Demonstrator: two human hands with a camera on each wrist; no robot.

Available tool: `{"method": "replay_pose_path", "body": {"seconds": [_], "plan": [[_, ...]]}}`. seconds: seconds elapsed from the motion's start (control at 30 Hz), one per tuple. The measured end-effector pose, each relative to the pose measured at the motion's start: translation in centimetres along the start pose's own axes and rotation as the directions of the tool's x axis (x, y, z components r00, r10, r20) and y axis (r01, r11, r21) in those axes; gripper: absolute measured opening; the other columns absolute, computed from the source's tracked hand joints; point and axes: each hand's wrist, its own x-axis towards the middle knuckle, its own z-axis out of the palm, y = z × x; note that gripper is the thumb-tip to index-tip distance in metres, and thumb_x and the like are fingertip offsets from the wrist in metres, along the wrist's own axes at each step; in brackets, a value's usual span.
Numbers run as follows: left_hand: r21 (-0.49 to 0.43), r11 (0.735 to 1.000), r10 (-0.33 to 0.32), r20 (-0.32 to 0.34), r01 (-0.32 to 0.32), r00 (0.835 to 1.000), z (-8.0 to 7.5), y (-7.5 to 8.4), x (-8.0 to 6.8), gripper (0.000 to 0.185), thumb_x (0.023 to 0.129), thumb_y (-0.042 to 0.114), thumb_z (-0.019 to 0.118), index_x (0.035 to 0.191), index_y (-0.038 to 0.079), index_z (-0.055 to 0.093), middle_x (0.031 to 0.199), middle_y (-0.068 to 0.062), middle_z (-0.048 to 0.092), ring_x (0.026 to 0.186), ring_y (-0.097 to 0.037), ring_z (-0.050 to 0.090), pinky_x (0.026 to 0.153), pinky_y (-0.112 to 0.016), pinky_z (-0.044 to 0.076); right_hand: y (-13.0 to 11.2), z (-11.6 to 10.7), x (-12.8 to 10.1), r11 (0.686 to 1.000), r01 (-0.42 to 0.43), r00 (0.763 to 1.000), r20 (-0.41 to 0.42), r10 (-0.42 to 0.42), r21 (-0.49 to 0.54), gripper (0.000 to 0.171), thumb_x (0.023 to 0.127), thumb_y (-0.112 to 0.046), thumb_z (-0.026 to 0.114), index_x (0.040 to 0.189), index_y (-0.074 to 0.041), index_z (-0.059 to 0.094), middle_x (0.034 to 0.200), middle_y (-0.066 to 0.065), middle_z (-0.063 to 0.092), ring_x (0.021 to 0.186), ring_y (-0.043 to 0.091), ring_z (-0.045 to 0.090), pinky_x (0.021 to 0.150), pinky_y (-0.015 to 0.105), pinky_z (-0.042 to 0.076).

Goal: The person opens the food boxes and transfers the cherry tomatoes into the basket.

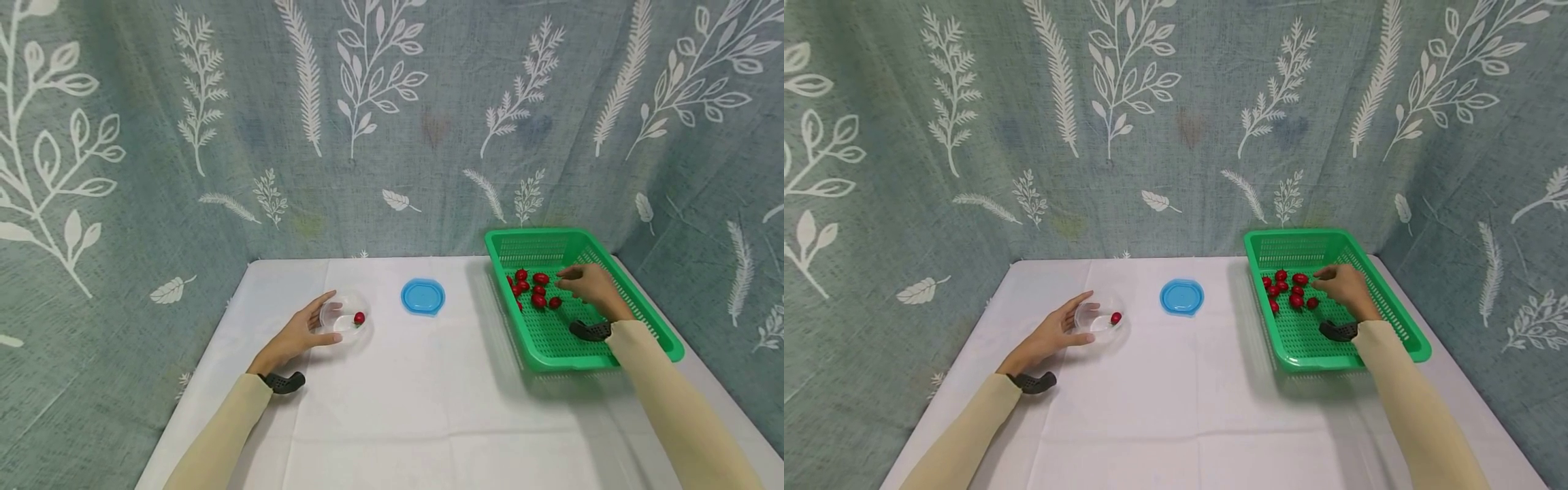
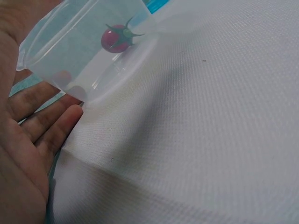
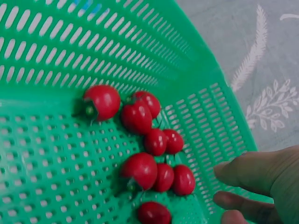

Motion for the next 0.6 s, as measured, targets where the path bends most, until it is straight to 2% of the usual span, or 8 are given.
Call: {"method": "replay_pose_path", "body": {"seconds": [0.17,0.3,0.6], "plan": [[-0.007,1.000,0.005,0.002,-0.005,1.000,0.0,0.0,0.0,0.104,0.083,0.038,0.089,0.165,0.030,0.026,0.169,-0.002,0.021,0.152,-0.042,0.026,0.121,-0.062,0.026,-1.5,0.3,-0.1,1.000,0.013,1.000,-0.016,-0.013,0.028,0.051,0.103,-0.038,0.064,0.138,-0.001,0.061,0.133,0.028,0.059,0.110,0.046,0.061,0.086,0.058,0.056],[-0.011,1.000,0.012,0.003,-0.012,1.000,-0.1,0.0,0.0,0.103,0.083,0.038,0.089,0.165,0.030,0.026,0.169,-0.001,0.021,0.152,-0.040,0.026,0.122,-0.060,0.025,-3.3,0.8,0.0,0.998,0.062,0.998,-0.028,-0.061,0.019,0.048,0.102,-0.038,0.066,0.135,-0.003,0.064,0.134,0.026,0.061,0.117,0.044,0.058,0.091,0.060,0.052],[-0.014,1.000,0.002,0.005,-0.002,1.000,-0.2,-0.1,0.0,0.102,0.083,0.035,0.089,0.164,0.030,0.027,0.169,0.000,0.021,0.152,-0.039,0.026,0.122,-0.060,0.025,-7.7,2.1,-0.2,0.990,0.142,0.990,-0.025,-0.142,0.021,0.045,0.100,-0.040,0.068,0.132,-0.009,0.067,0.130,0.018,0.064,0.114,0.036,0.059,0.087,0.052,0.053]]}}
